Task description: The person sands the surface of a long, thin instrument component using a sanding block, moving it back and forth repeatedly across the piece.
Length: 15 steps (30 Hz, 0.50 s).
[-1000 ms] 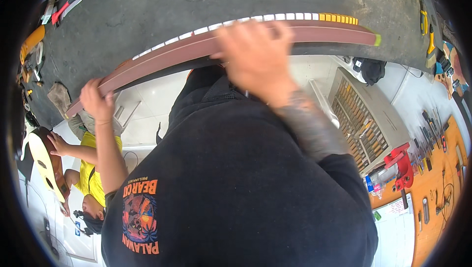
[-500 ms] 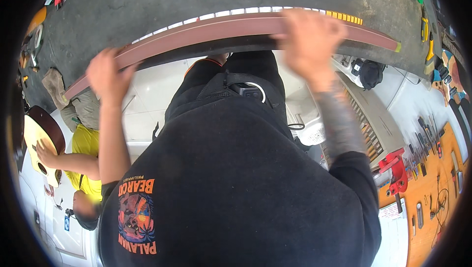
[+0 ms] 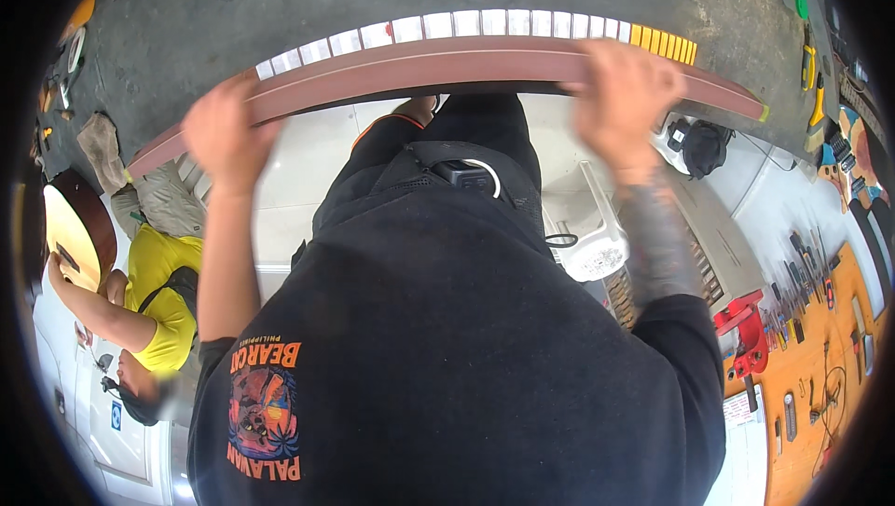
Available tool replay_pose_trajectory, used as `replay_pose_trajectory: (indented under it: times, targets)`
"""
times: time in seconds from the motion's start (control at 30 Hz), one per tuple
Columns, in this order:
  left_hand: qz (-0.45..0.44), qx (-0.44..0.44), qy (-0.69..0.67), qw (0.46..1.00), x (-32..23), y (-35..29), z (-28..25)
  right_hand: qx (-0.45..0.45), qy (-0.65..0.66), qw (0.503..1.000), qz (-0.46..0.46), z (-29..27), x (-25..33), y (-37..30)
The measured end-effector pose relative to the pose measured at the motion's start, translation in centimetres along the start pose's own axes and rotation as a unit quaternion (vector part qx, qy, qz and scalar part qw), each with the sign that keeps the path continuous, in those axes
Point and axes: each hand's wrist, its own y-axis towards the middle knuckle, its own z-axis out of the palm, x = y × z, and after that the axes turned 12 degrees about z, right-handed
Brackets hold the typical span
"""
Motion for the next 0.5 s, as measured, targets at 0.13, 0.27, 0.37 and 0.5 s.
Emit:
replay_pose_trajectory:
  times: [0.13,0.27,0.37,0.5]
  targets:
    - [-0.006,0.021,0.032,0.999,8.6,-7.9,-1.2,-0.015,0.067,0.998,-0.006,1.5,11.4,1.9]
    - [-0.004,0.005,0.011,1.000,2.6,-3.7,-0.6,0.009,0.006,1.000,-0.029,0.1,3.6,1.1]
    - [-0.004,-0.023,-0.014,1.000,-4.8,2.4,-0.2,0.006,-0.002,1.000,-0.031,-1.6,-6.1,-0.3]
    - [0.003,-0.016,-0.005,1.000,-2.5,0.8,0.0,0.010,0.006,1.000,-0.020,-1.0,-3.0,-0.8]
